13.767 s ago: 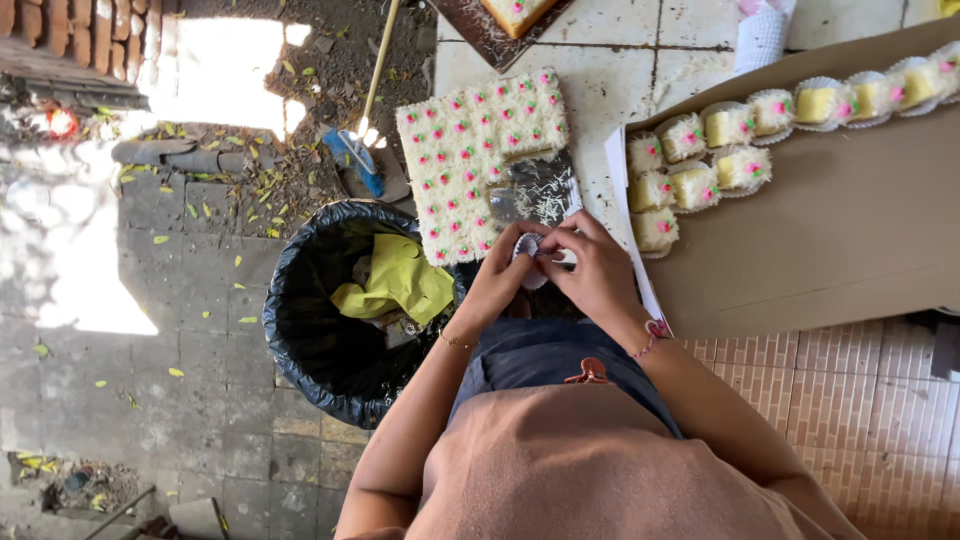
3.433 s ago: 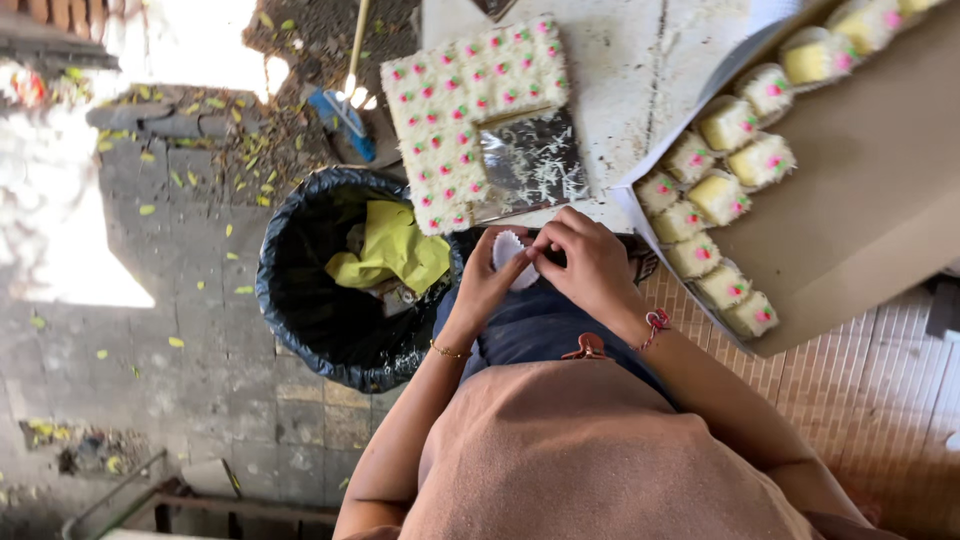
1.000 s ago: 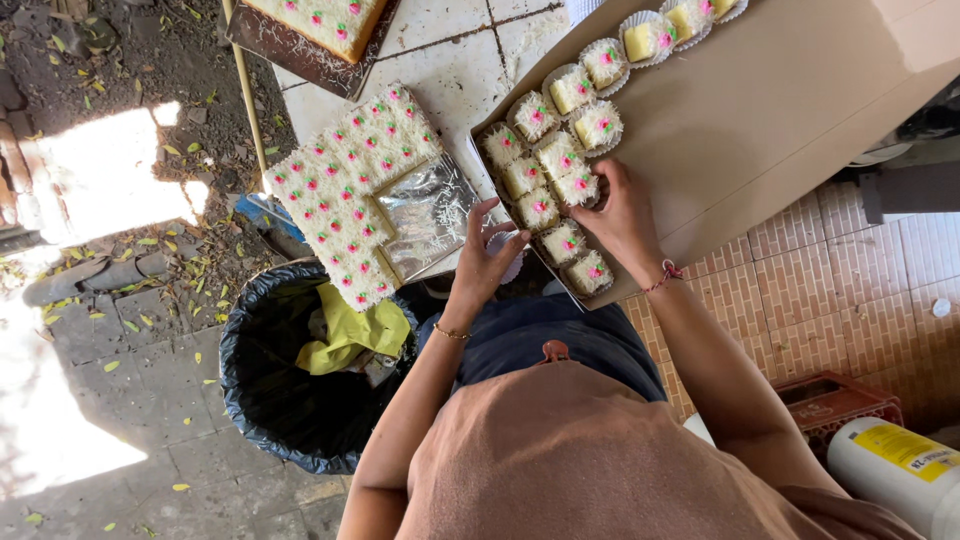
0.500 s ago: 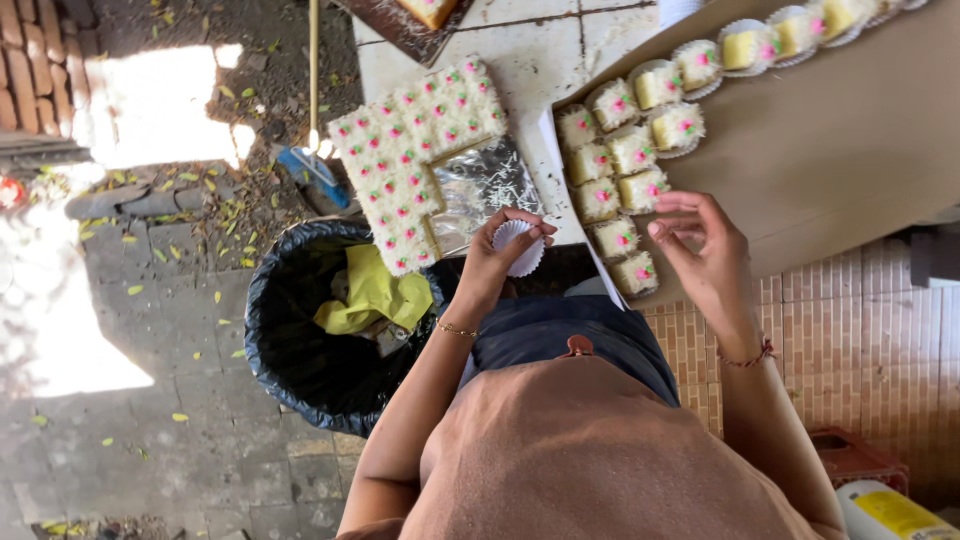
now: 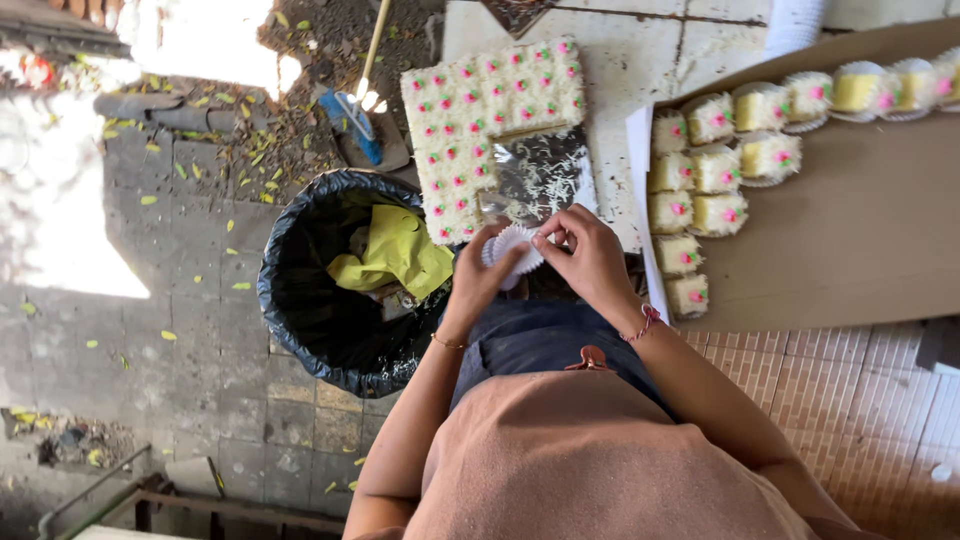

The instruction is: The person picks up square cake pieces by hand, places each piece into a paper liner, and then sets them inside a cardboard box. They discard scraps into a nearby trash bin.

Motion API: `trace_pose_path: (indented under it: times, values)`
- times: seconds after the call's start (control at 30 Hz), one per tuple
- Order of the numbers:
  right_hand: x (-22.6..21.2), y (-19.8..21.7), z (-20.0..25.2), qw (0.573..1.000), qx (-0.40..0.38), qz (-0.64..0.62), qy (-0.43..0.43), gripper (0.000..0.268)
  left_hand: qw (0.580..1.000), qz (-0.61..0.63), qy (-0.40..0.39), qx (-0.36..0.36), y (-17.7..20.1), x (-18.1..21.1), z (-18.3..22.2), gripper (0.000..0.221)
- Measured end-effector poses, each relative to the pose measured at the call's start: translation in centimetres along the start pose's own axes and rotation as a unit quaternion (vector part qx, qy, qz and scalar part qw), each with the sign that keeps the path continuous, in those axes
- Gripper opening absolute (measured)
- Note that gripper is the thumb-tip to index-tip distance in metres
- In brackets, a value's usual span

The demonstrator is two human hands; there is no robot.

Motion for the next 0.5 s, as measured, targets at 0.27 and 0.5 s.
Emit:
trace_pose_path:
  times: [0.27,0.5]
  values:
    - [13.0,-9.3,-6.8,0.995,0.044,-0.075,-0.051,0.035,0.982,0.08,0.094,0.144,6.2,-7.8,4.0,0.018]
    - [11.4,-11.4,-7.2,0.995,0.072,-0.058,-0.038,0.057,0.967,0.101,0.137,0.192,6.1,-11.1,6.1,0.022]
Point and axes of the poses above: each hand's wrist, its own z-axis away from the middle knuckle, its own y-axis out of the back of the hand, x = y × z, the point moved 9 cm from there along -z, towards the middle knuckle, and after that the axes turned 12 degrees about -z, right-handed, at the moved point
